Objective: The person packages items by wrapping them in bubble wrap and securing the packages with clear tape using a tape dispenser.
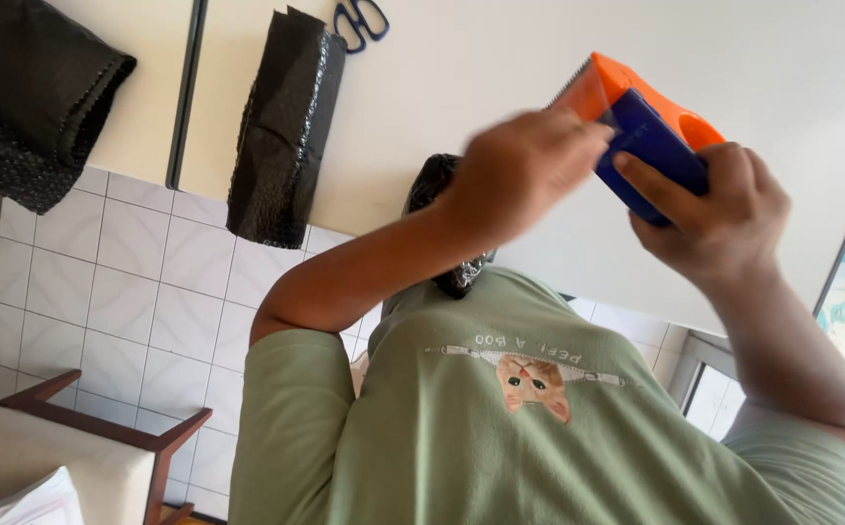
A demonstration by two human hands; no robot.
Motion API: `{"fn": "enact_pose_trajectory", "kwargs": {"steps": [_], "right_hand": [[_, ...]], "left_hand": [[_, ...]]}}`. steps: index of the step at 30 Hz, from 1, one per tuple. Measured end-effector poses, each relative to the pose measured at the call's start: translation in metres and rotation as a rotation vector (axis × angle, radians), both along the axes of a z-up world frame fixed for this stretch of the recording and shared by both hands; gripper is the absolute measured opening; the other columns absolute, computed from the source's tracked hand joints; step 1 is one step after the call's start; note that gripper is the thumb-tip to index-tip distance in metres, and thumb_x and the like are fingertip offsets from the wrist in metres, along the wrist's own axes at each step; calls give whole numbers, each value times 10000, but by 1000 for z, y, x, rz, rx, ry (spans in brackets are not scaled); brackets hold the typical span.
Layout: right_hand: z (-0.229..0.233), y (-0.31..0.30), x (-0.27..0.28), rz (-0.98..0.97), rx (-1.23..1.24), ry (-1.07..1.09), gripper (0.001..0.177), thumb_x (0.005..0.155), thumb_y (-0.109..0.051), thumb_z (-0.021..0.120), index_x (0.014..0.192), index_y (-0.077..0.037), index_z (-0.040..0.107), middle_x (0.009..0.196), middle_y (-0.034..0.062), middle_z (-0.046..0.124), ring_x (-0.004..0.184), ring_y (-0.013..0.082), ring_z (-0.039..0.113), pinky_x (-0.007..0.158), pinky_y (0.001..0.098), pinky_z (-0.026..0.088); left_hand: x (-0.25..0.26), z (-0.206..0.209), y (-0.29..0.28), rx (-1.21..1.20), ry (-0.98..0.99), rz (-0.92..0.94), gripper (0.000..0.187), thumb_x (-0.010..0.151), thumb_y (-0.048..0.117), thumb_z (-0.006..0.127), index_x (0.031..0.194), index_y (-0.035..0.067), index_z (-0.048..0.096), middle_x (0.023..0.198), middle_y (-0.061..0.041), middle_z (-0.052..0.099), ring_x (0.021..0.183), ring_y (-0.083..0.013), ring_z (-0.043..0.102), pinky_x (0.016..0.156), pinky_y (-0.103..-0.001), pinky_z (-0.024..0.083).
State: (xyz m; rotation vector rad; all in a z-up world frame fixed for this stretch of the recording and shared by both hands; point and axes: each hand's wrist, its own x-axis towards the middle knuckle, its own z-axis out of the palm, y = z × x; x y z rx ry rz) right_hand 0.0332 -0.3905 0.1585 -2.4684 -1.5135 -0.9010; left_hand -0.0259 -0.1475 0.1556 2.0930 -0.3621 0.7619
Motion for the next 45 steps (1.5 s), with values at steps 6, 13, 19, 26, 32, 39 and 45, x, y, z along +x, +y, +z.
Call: {"fn": "enact_pose_trajectory", "kwargs": {"steps": [6, 13, 19, 26, 32, 39, 45], "right_hand": [[-72, 16, 38, -352, -86, 60, 485, 867, -233, 871, 1312, -355, 722, 1038, 51, 507, 815, 160, 558, 644, 254, 496], [-215, 2, 64, -458, -21, 331, 695, 818, -295, 873, 1477, -247, 658, 1232, 184, 477, 1083, 371, 492, 831, 475, 468], [-282, -10, 35, -490, -174, 420, 619, 917, 79, 669, 1487, -156, 612, 1261, 182, 458, 1105, 366, 464, 1020, 492, 441], [-76, 47, 6, -100, 353, 694, 745, 898, -196, 797, 1566, -89, 485, 1597, 246, 330, 1504, 475, 330, 1237, 568, 358], [-23, 71, 20, 470, 641, 1034, 588, 754, -289, 901, 1178, -103, 538, 1585, 216, 358, 1521, 328, 388, 1279, 510, 284], [-30, 51, 15, 169, 591, 785, 196, 858, 0, 926, 891, 11, 733, 1367, 92, 633, 1505, 312, 427, 1246, 467, 333], [-88, 23, -5, 193, 919, 1357, 633, 1023, -233, 797, 1539, -179, 434, 1479, 75, 554, 1478, 246, 438, 1255, 403, 302]], "left_hand": [[-2, -48, -58, 450, -192, -86, 152, 922, 114, 691, 1056, 48, 664, 893, -42, 669, 776, -167, 675, 648, -321, 543], [5, -12, 24, 138, 112, -27, 148, 960, 144, 733, 1086, 85, 684, 875, -25, 714, 701, -151, 673, 647, -305, 556], [-8, 11, 57, -57, 82, -28, 220, 984, 41, 746, 1186, 70, 664, 993, -26, 718, 875, -124, 760, 776, -275, 637], [-10, 19, 41, 201, 147, -126, 189, 939, 100, 767, 1112, 84, 694, 982, -33, 709, 815, -183, 703, 707, -342, 566], [-10, 21, 25, 394, 100, -233, 207, 932, 140, 760, 1128, 118, 699, 994, -4, 673, 941, -193, 701, 792, -370, 562], [-27, 15, 53, 601, -16, 34, 650, 934, 375, 825, 1476, 148, 548, 1342, 8, 667, 1126, -252, 648, 993, -449, 498], [-33, -73, 171, 281, 310, -187, 1154, 805, 590, 760, 1655, 189, 91, 1719, -158, 205, 1562, -382, 230, 1261, -511, 257]]}}
